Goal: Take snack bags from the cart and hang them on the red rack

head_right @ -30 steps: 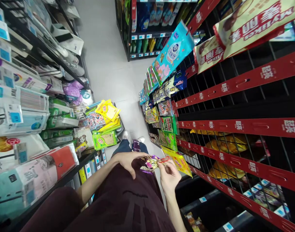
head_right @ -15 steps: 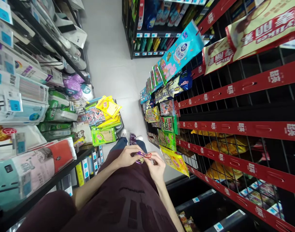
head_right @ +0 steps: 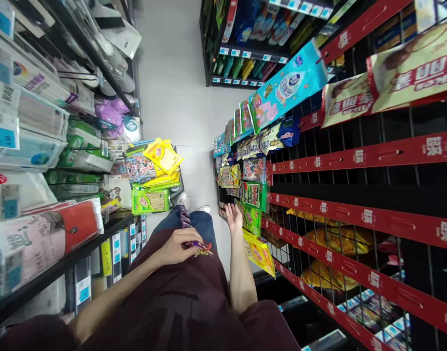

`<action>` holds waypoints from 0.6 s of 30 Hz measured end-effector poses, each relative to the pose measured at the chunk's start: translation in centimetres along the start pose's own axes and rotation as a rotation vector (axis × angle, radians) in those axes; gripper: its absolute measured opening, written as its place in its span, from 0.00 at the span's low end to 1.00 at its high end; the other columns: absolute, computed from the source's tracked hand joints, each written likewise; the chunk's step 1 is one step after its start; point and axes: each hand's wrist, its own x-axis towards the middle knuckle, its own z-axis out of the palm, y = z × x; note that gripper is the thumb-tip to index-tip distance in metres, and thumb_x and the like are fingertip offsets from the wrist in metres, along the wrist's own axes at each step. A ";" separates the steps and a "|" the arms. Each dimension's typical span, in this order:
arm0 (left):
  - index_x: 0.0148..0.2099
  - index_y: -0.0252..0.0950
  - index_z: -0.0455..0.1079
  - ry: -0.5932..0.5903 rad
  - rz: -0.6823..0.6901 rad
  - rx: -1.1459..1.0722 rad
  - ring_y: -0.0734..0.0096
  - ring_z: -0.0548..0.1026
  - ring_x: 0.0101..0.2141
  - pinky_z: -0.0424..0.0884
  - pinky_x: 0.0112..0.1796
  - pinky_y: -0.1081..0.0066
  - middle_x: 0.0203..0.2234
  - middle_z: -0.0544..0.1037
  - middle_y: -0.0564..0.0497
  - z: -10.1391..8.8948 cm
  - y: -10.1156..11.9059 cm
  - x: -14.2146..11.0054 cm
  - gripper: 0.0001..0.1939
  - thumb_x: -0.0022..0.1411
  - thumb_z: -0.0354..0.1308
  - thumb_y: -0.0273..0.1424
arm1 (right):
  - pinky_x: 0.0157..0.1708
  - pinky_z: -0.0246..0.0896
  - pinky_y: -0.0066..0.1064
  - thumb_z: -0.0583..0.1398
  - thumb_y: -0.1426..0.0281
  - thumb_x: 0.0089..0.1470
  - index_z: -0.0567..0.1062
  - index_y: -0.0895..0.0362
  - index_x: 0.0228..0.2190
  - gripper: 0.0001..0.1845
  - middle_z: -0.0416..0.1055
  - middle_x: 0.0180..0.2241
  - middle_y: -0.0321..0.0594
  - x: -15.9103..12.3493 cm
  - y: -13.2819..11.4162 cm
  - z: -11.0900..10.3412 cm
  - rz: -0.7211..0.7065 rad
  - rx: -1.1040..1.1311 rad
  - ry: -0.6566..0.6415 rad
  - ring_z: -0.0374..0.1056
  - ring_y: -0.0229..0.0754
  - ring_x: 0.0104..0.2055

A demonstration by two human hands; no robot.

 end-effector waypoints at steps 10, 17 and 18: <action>0.39 0.34 0.76 0.036 -0.125 -0.080 0.68 0.76 0.34 0.73 0.36 0.68 0.31 0.79 0.44 0.5 -1.5 -2.4 0.06 0.61 0.57 0.26 | 0.41 0.69 0.39 0.55 0.61 0.61 0.68 0.59 0.48 0.18 0.69 0.46 0.44 9.0 -0.3 -1.4 -0.112 -0.071 0.240 0.69 0.42 0.43; 0.40 0.34 0.75 -0.017 -0.119 -0.097 0.68 0.76 0.35 0.73 0.37 0.69 0.32 0.79 0.45 0.7 -1.9 -1.7 0.07 0.61 0.57 0.25 | 0.42 0.68 0.35 0.62 0.58 0.54 0.66 0.54 0.49 0.23 0.69 0.48 0.41 8.6 0.7 -2.3 -0.169 -0.225 0.286 0.69 0.40 0.46; 0.40 0.34 0.75 -0.016 -0.123 -0.094 0.68 0.76 0.35 0.73 0.37 0.69 0.32 0.79 0.45 0.6 -1.9 -1.7 0.06 0.61 0.58 0.24 | 0.41 0.68 0.34 0.62 0.57 0.53 0.65 0.53 0.49 0.24 0.70 0.48 0.39 8.6 0.7 -2.3 -0.184 -0.257 0.284 0.69 0.39 0.45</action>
